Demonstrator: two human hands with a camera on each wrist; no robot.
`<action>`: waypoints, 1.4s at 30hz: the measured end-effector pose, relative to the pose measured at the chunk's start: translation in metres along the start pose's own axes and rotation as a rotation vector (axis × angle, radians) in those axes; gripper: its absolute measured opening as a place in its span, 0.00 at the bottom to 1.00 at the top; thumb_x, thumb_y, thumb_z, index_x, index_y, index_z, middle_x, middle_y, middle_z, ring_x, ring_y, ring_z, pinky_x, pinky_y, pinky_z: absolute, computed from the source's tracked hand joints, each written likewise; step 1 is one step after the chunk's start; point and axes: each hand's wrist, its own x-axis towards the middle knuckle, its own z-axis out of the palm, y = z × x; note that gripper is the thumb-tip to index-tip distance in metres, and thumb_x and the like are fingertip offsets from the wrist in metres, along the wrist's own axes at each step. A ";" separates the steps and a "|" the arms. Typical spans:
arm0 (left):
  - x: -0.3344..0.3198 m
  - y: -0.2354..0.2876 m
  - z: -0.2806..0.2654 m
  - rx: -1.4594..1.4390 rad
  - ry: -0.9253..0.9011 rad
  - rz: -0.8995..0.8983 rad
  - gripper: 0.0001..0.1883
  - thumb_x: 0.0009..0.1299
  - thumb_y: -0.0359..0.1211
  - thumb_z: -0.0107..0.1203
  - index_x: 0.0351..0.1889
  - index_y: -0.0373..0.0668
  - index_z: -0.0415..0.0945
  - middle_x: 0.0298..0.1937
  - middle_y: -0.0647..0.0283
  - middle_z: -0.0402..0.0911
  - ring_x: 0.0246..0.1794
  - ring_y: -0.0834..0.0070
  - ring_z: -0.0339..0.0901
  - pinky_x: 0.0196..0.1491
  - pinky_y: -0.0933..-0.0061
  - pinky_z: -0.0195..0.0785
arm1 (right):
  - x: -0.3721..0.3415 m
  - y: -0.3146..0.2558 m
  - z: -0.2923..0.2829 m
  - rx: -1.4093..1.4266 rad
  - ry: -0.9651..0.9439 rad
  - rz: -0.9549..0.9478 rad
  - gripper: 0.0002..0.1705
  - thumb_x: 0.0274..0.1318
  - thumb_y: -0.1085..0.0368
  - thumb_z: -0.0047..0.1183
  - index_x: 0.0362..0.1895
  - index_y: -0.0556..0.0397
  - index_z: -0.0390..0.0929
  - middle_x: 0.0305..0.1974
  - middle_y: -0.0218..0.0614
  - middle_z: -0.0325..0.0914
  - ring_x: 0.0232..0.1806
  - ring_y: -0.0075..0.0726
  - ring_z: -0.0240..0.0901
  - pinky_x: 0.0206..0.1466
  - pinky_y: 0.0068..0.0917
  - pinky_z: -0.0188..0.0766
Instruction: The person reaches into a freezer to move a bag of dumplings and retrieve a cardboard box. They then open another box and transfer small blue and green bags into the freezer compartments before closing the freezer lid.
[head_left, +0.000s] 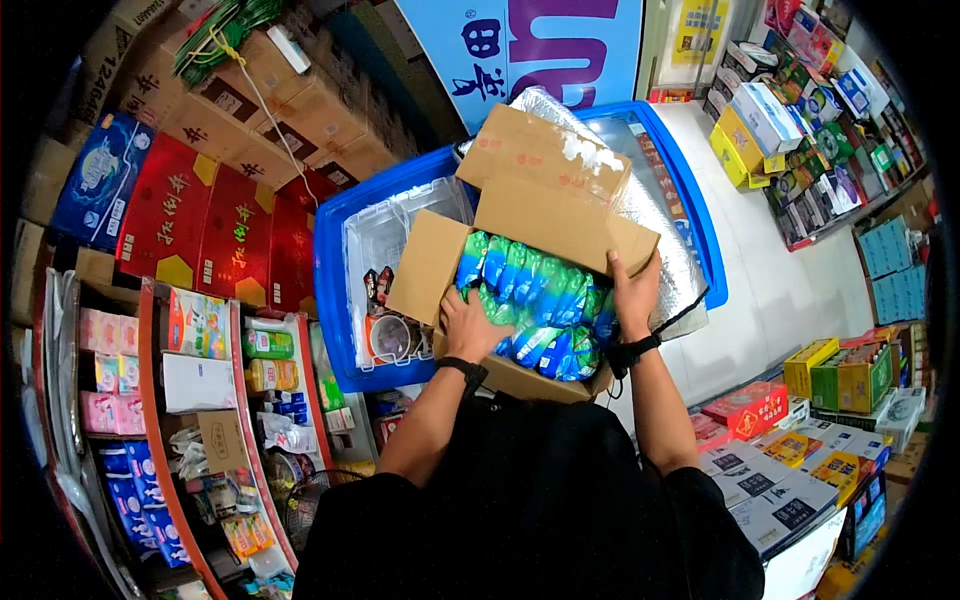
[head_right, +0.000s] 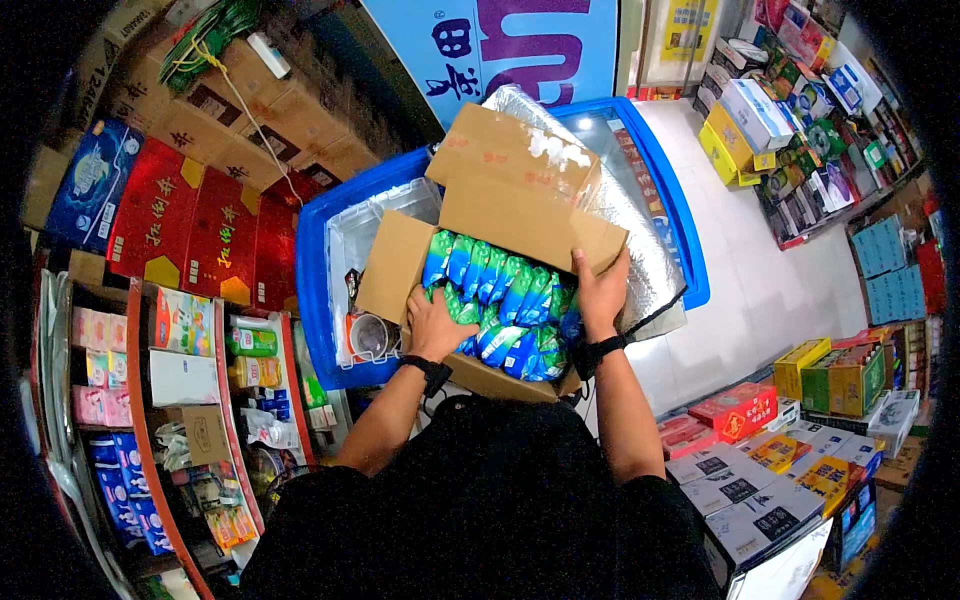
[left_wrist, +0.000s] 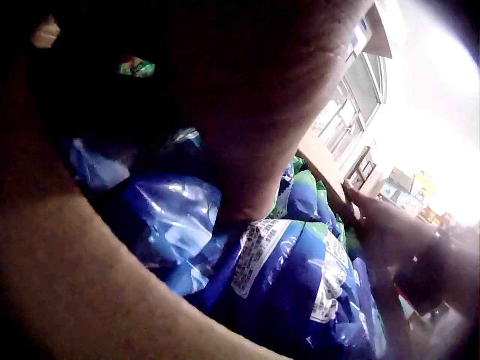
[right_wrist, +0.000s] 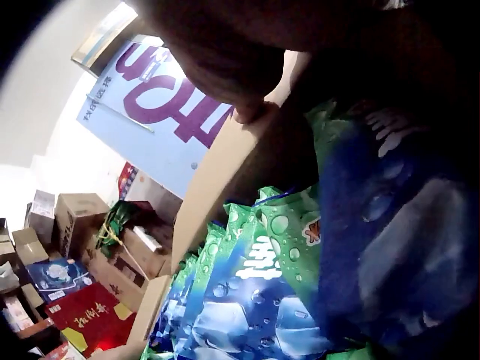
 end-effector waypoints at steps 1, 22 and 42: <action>-0.003 -0.003 0.002 -0.001 0.039 0.025 0.52 0.46 0.50 0.77 0.65 0.29 0.69 0.69 0.35 0.58 0.71 0.36 0.54 0.73 0.40 0.52 | 0.001 0.004 0.001 -0.005 0.008 -0.007 0.53 0.57 0.45 0.70 0.72 0.70 0.61 0.64 0.65 0.72 0.67 0.63 0.71 0.69 0.43 0.67; -0.051 -0.020 -0.009 -0.268 0.249 0.249 0.47 0.45 0.38 0.77 0.64 0.34 0.67 0.71 0.49 0.63 0.73 0.46 0.58 0.76 0.45 0.50 | -0.001 0.002 0.007 0.034 0.010 0.005 0.51 0.58 0.46 0.71 0.72 0.69 0.62 0.63 0.63 0.74 0.66 0.59 0.73 0.69 0.42 0.68; -0.043 -0.095 -0.121 -1.364 0.247 0.102 0.45 0.60 0.37 0.73 0.72 0.39 0.59 0.66 0.59 0.70 0.65 0.71 0.70 0.69 0.65 0.65 | -0.005 -0.008 0.016 0.034 -0.022 0.004 0.46 0.66 0.54 0.66 0.76 0.69 0.57 0.68 0.55 0.71 0.66 0.44 0.69 0.72 0.36 0.64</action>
